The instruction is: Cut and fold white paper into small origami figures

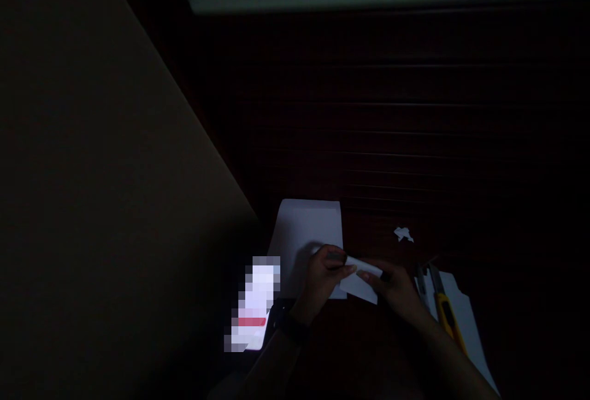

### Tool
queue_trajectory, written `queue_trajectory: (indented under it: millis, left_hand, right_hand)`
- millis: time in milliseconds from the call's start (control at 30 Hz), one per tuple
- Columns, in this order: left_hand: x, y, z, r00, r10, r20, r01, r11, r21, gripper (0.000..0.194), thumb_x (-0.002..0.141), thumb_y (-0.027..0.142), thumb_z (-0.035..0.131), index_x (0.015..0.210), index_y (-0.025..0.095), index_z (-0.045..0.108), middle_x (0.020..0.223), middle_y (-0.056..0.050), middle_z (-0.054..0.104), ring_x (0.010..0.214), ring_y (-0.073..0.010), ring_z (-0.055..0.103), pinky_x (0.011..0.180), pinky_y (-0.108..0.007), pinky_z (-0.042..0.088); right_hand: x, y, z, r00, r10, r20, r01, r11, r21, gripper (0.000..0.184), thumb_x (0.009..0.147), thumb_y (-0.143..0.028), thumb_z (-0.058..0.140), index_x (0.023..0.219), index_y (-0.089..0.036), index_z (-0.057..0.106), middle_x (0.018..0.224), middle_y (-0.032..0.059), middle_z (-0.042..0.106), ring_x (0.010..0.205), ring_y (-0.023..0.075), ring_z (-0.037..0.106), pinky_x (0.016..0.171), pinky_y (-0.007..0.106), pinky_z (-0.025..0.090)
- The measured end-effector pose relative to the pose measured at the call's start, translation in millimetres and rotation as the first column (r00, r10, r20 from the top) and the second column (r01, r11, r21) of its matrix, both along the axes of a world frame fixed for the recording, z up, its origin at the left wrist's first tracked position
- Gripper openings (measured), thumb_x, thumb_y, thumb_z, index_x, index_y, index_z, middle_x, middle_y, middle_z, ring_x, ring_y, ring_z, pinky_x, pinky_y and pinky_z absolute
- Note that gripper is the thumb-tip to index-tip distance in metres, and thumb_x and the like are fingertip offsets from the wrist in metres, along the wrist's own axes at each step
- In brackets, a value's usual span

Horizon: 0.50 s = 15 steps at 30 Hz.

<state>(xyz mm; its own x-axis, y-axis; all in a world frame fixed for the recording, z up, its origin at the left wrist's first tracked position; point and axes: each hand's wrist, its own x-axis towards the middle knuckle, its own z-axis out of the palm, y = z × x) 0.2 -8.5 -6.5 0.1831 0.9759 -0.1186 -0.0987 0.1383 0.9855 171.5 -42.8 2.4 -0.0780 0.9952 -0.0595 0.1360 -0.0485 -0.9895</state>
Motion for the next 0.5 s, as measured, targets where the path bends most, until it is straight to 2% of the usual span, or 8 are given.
queue_trajectory:
  millis: [67, 167, 267, 400, 500]
  left_hand:
    - [-0.4, 0.8, -1.8, 1.000, 0.021, -0.021, -0.022, 1.000, -0.020, 0.036, 0.058, 0.033, 0.078, 0.084, 0.016, 0.060, 0.067, -0.003, 0.067, 0.058, -0.0152, 0.062, 0.050, -0.022, 0.045]
    - [-1.1, 2.3, -4.7, 0.998, 0.029, -0.047, -0.031, 0.999, -0.041, 0.030, 0.056, 0.034, 0.078, 0.072, 0.013, 0.063, 0.064, -0.004, 0.066, 0.056, -0.0148, 0.060, 0.049, -0.022, 0.044]
    - [-3.3, 2.8, -4.6, 0.998, -0.058, -0.033, 0.057, 0.998, -0.028, 0.026, 0.058, 0.034, 0.077, 0.068, 0.012, 0.066, 0.067, -0.006, 0.067, 0.060, -0.0159, 0.061, 0.054, -0.024, 0.046]
    - [-8.1, 2.4, -3.3, 0.985, -0.159, -0.073, 0.160, 0.987, 0.012, 0.021, 0.063, 0.032, 0.074, 0.066, 0.012, 0.068, 0.064, -0.004, 0.065, 0.059, -0.0140, 0.058, 0.053, -0.023, 0.044]
    - [-8.9, 1.8, -7.7, 0.970, -0.224, -0.092, 0.226, 0.974, 0.020, 0.020, 0.066, 0.032, 0.072, 0.064, 0.012, 0.067, 0.061, -0.002, 0.063, 0.057, -0.0130, 0.057, 0.053, -0.023, 0.043]
  right_hand:
    - [0.5, -0.6, 0.7, 1.000, 0.012, 0.014, -0.012, 1.000, -0.016, 0.037, 0.077, -0.042, 0.061, 0.106, -0.019, 0.066, 0.104, 0.0084, 0.068, 0.093, 0.0272, 0.063, 0.084, 0.042, 0.048]
    - [-0.2, -2.7, 4.8, 0.998, 0.016, 0.055, -0.018, 0.999, 0.043, 0.039, 0.079, -0.039, 0.061, 0.113, -0.021, 0.062, 0.115, 0.0077, 0.063, 0.106, 0.0266, 0.057, 0.094, 0.043, 0.041]
    - [-1.1, -5.1, 9.3, 0.991, 0.030, 0.133, -0.048, 0.990, 0.134, 0.041, 0.083, -0.038, 0.055, 0.122, -0.026, 0.054, 0.124, 0.0055, 0.057, 0.115, 0.0242, 0.050, 0.099, 0.042, 0.036]
    - [-1.4, -6.7, 9.0, 0.949, 0.030, 0.313, -0.100, 0.973, 0.210, 0.039, 0.086, -0.037, 0.050, 0.124, -0.030, 0.052, 0.117, 0.0051, 0.060, 0.107, 0.0229, 0.055, 0.093, 0.039, 0.041]
    - [-2.4, -6.6, 5.0, 0.925, 0.003, 0.381, -0.113, 0.957, 0.266, 0.038, 0.086, -0.034, 0.050, 0.124, -0.030, 0.052, 0.111, 0.0052, 0.061, 0.102, 0.0217, 0.056, 0.088, 0.036, 0.045]
